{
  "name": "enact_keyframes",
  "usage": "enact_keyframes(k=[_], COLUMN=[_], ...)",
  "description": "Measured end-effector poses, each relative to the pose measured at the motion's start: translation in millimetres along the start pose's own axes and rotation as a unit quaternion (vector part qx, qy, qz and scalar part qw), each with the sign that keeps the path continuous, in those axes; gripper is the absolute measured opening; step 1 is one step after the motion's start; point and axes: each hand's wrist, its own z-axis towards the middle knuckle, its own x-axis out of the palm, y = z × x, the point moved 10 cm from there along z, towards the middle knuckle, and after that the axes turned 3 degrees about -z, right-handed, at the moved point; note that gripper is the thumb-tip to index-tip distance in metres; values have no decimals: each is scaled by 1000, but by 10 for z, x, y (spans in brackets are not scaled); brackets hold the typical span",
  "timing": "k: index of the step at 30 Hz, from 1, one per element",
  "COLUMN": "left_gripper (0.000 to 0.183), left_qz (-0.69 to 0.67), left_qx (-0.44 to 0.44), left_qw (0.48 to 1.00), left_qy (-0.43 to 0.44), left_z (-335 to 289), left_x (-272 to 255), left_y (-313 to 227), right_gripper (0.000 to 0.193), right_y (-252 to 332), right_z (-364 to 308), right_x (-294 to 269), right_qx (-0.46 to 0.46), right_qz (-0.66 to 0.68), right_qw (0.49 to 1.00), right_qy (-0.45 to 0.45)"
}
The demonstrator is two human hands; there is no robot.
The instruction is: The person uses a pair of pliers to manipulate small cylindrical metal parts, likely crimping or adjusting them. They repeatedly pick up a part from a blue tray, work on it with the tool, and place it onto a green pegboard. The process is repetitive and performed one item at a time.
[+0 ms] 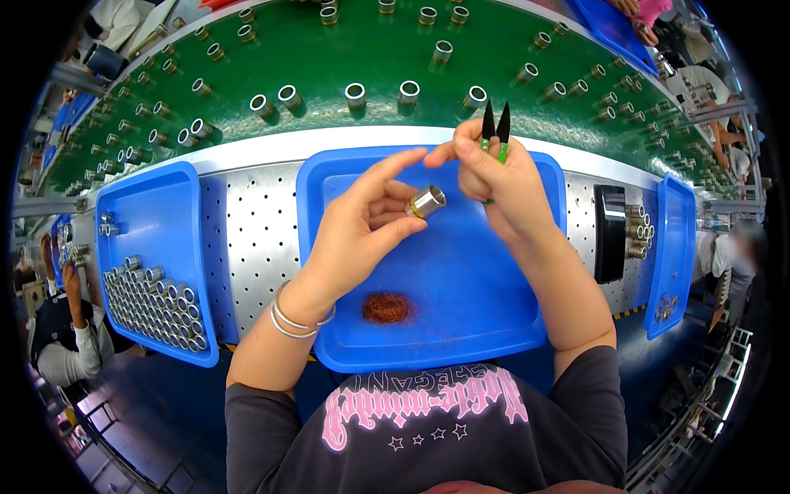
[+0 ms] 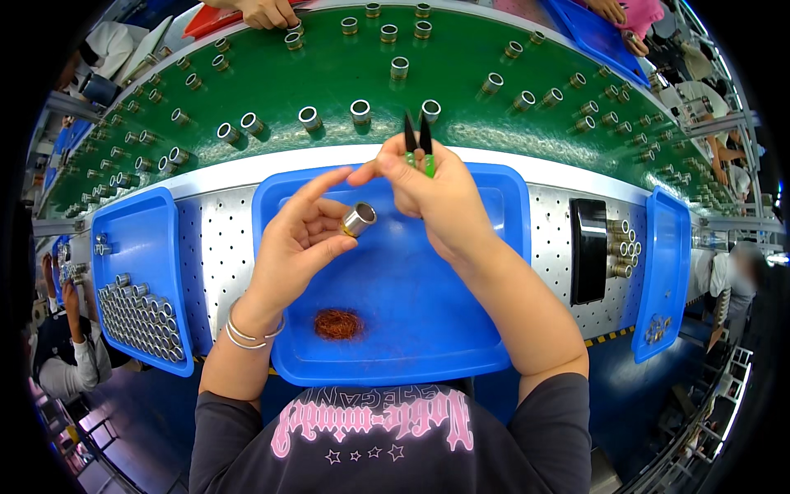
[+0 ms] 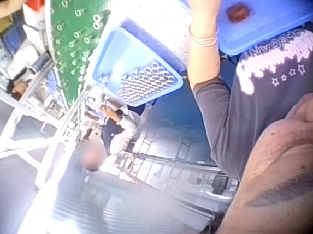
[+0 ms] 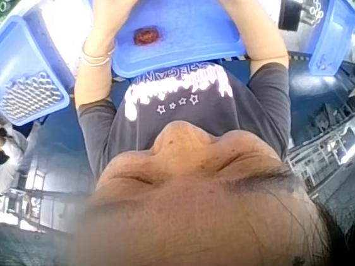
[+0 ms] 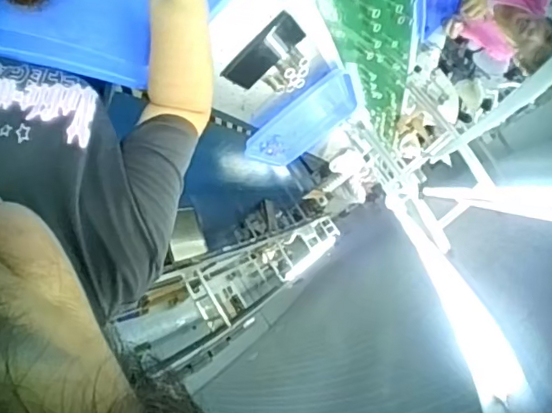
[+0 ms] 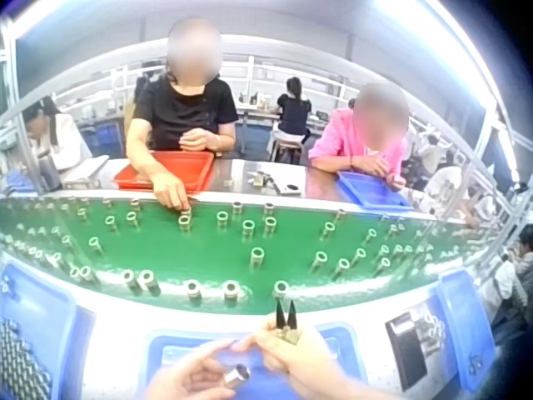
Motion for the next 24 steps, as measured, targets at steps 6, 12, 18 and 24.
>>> enact_keyframes(k=[6,12,18,24], left_gripper=[46,45,46,45], left_qz=[-91,-137,-110,-107], left_qx=[-27,-37,-25,-25], left_qw=[995,988,993,993], left_qy=[-17,-60,-44,-52], left_z=[27,27,28,17], left_x=[-176,-290,-278,-319], left_y=[30,15,6,-7], right_gripper=[7,6,13,13], right_y=[63,388,532,511], right_z=[27,-138,-238,-212], right_x=[-65,109,199,218], right_qx=[-59,-207,-258,-239], right_qz=[71,30,-12,-30], right_qw=[996,977,964,968], right_qy=[-17,44,64,65])
